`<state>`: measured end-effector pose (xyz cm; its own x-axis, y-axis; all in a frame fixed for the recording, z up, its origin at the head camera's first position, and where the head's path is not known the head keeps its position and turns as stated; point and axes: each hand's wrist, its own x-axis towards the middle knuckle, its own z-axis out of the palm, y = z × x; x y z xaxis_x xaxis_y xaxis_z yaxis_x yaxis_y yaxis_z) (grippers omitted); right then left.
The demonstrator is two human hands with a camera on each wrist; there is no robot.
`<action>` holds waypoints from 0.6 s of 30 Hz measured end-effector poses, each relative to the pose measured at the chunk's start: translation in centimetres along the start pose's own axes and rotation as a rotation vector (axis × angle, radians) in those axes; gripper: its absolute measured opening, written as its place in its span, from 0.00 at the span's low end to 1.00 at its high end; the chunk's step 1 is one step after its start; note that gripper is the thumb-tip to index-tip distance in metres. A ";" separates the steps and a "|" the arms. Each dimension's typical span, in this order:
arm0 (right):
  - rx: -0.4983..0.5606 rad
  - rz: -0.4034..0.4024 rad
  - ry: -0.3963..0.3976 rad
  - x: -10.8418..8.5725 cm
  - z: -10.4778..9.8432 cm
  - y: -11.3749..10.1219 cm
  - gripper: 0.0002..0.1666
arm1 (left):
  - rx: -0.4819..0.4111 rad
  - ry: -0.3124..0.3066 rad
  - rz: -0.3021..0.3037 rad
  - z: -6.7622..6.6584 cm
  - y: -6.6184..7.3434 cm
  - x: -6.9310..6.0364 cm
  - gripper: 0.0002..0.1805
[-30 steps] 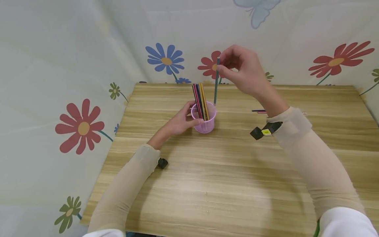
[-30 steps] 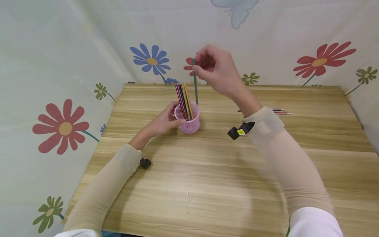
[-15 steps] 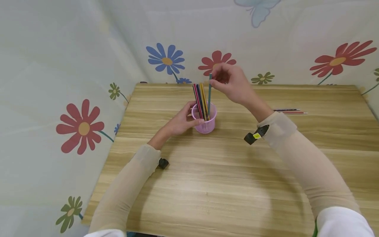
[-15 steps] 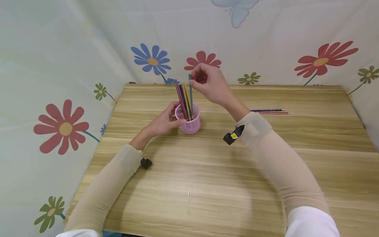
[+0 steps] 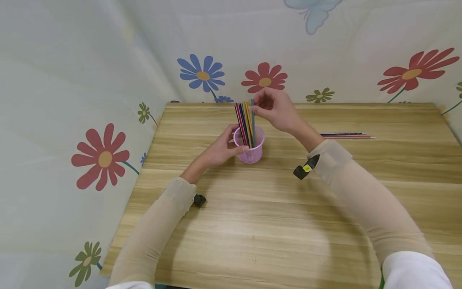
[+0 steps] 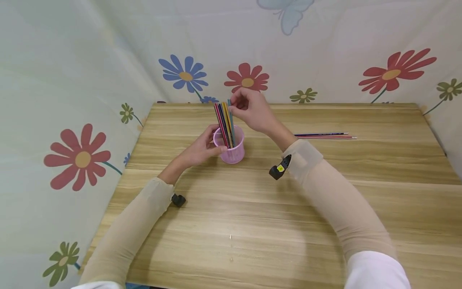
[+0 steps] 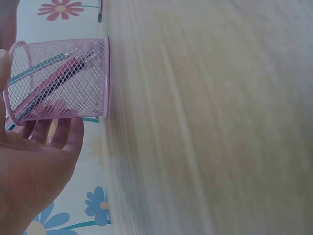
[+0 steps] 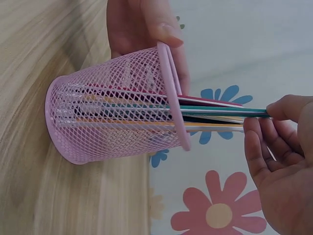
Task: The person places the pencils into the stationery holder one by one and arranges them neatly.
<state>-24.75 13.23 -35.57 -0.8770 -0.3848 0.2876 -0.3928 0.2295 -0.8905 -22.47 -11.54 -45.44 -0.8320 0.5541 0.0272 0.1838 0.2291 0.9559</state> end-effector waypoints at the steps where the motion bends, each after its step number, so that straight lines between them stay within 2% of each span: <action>1: -0.001 0.008 -0.002 0.0 0.1 0.1 0.10 | 0.000 0.000 0.002 0.0 0.0 0.0 0.41; 8: 0.021 0.031 0.004 0.1 0.5 0.9 0.08 | -0.013 -0.006 0.000 0.0 -0.1 0.1 0.42; 18: -0.031 0.034 0.026 0.2 1.3 1.3 0.08 | -0.030 -0.002 -0.006 0.0 0.1 0.0 0.42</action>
<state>-25.07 12.27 -37.10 -0.8968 -0.3532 0.2663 -0.3702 0.2696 -0.8890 -22.42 -11.52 -45.38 -0.8321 0.5542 0.0214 0.1634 0.2082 0.9643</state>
